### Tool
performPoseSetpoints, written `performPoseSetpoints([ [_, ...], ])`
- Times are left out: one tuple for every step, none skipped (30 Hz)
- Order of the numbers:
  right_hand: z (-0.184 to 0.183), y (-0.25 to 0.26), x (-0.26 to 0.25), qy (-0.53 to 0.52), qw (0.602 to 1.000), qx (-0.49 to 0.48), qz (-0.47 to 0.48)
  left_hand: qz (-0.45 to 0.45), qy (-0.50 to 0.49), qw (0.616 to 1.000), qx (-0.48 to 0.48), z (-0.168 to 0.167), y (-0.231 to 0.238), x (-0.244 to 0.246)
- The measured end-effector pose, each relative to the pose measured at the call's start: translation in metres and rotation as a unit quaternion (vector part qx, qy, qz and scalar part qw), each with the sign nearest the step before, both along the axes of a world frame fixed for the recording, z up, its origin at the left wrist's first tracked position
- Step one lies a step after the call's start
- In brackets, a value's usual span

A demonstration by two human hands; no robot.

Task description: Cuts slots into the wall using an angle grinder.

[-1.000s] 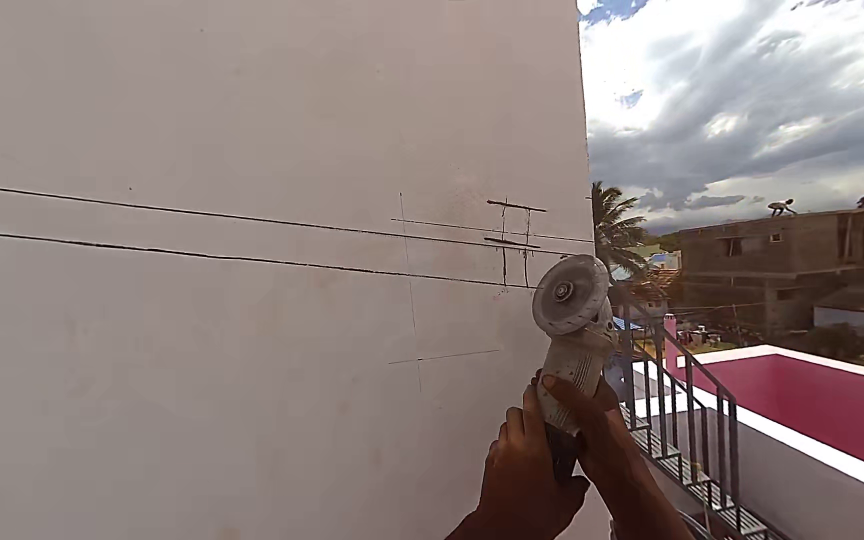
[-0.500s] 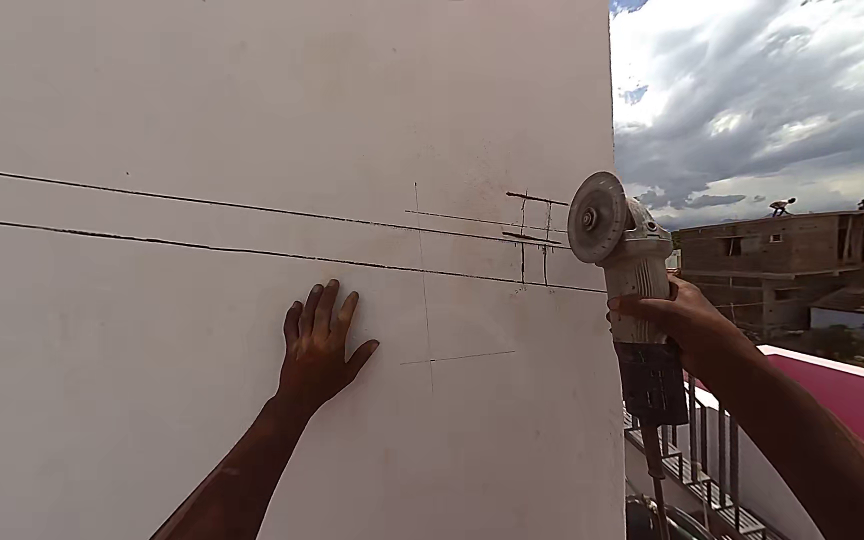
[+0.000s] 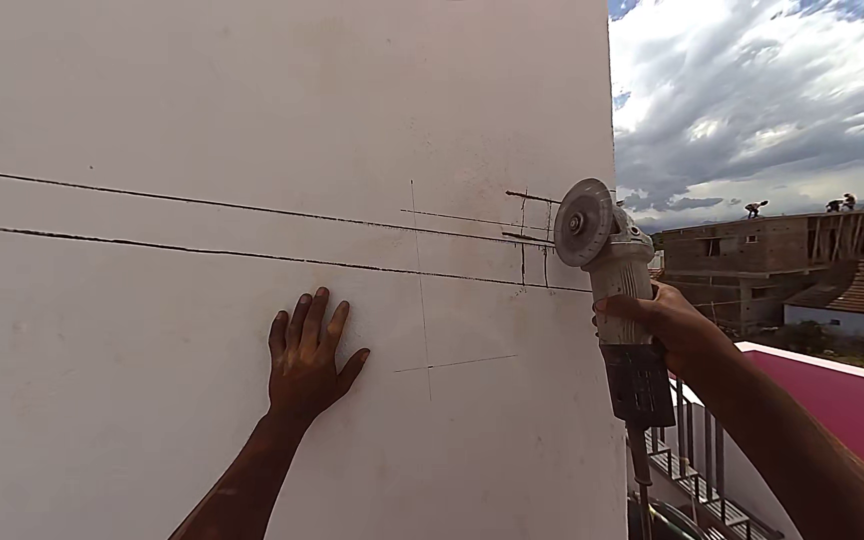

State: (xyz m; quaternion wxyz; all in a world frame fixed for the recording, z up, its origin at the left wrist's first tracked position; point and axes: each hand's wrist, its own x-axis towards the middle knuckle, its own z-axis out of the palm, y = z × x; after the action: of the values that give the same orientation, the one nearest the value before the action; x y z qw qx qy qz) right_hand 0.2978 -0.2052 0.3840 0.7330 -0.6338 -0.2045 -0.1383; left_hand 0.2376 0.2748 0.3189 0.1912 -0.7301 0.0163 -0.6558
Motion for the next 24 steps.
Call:
performPoseSetpoints([
  [0.0009, 0.0004, 0.0006, -0.002, 1.000, -0.003, -0.001, 0.000, -0.002, 1.000, 0.001, 0.0002, -0.0002, -0.0003],
  [0.0016, 0.0009, 0.0007, -0.004, 1.000, -0.005, -0.003, -0.001, -0.004, 1.000, 0.002, 0.0001, -0.0001, -0.0001],
  [0.0024, 0.0014, 0.0003, -0.006, 1.000, -0.006, -0.005, -0.001, -0.005, 1.000, 0.002, 0.0001, -0.0001, -0.0001],
  [0.0030, 0.0017, 0.0005, -0.008, 1.000, -0.006, -0.005, -0.002, -0.006, 1.000, 0.002, 0.0001, -0.0003, 0.0001],
  [0.0033, 0.0019, 0.0009, -0.010, 1.000, -0.008, -0.005, -0.002, -0.005, 1.000, 0.002, 0.0001, -0.0004, -0.0002],
  [0.0032, 0.0021, 0.0014, -0.011, 1.000, -0.008, -0.006, -0.002, -0.006, 1.000, 0.002, 0.0001, -0.0004, -0.0004],
  [0.0030, 0.0022, 0.0019, -0.011, 1.000, -0.006, -0.006, -0.002, -0.006, 1.000, 0.002, 0.0000, -0.0001, -0.0005],
  [0.0028, 0.0020, 0.0024, -0.010, 1.000, -0.006, -0.005, -0.003, -0.006, 1.000, 0.002, -0.0002, 0.0004, -0.0005],
  [0.0022, 0.0020, 0.0023, -0.009, 1.000, -0.005, -0.005, -0.003, -0.006, 1.000, 0.002, -0.0008, 0.0010, -0.0001],
  [0.0017, 0.0021, 0.0018, -0.007, 1.000, -0.005, -0.005, -0.002, -0.006, 1.000, 0.002, -0.0011, 0.0012, 0.0001],
  [0.0013, 0.0021, 0.0008, -0.004, 1.000, -0.006, -0.005, -0.001, -0.005, 1.000, 0.002, -0.0013, 0.0010, 0.0002],
  [0.0012, 0.0025, -0.0008, -0.001, 1.000, -0.006, -0.008, 0.000, -0.003, 1.000, 0.000, -0.0014, 0.0009, 0.0000],
  [0.0014, 0.0031, -0.0021, 0.000, 1.000, -0.007, -0.010, 0.001, -0.002, 1.000, 0.000, -0.0015, 0.0011, 0.0000],
  [0.0017, 0.0033, -0.0028, 0.000, 1.000, -0.008, -0.010, 0.000, -0.002, 1.000, 0.000, -0.0016, 0.0014, 0.0002],
  [0.0021, 0.0036, -0.0029, -0.001, 1.000, -0.009, -0.010, -0.001, -0.004, 1.000, 0.001, -0.0018, 0.0018, 0.0005],
  [0.0024, 0.0041, -0.0033, -0.002, 1.000, -0.009, -0.010, -0.001, -0.007, 1.000, 0.001, -0.0020, 0.0019, 0.0006],
  [0.0027, 0.0046, -0.0037, -0.003, 1.000, -0.010, -0.011, -0.002, -0.008, 1.000, 0.001, -0.0022, 0.0020, 0.0007],
  [0.0029, 0.0051, -0.0039, -0.004, 1.000, -0.008, -0.010, -0.002, -0.009, 1.000, 0.002, -0.0021, 0.0023, 0.0008],
  [0.0029, 0.0056, -0.0039, -0.004, 1.000, -0.007, -0.012, -0.002, -0.010, 1.000, 0.002, -0.0022, 0.0024, 0.0010],
  [0.0028, 0.0059, -0.0037, -0.004, 1.000, -0.007, -0.013, -0.002, -0.010, 1.000, 0.002, -0.0022, 0.0024, 0.0012],
  [0.0026, 0.0060, -0.0034, -0.004, 1.000, -0.006, -0.013, -0.002, -0.011, 1.000, 0.003, -0.0022, 0.0024, 0.0014],
  [0.0027, 0.0062, -0.0033, -0.002, 1.000, -0.005, -0.013, -0.003, -0.011, 1.000, 0.004, -0.0022, 0.0026, 0.0015],
  [0.0026, 0.0065, -0.0035, 0.000, 1.000, -0.004, -0.013, -0.004, -0.012, 1.000, 0.004, -0.0024, 0.0029, 0.0016],
  [0.0023, 0.0069, -0.0035, 0.002, 1.000, -0.002, -0.013, -0.004, -0.012, 1.000, 0.004, -0.0025, 0.0029, 0.0016],
])
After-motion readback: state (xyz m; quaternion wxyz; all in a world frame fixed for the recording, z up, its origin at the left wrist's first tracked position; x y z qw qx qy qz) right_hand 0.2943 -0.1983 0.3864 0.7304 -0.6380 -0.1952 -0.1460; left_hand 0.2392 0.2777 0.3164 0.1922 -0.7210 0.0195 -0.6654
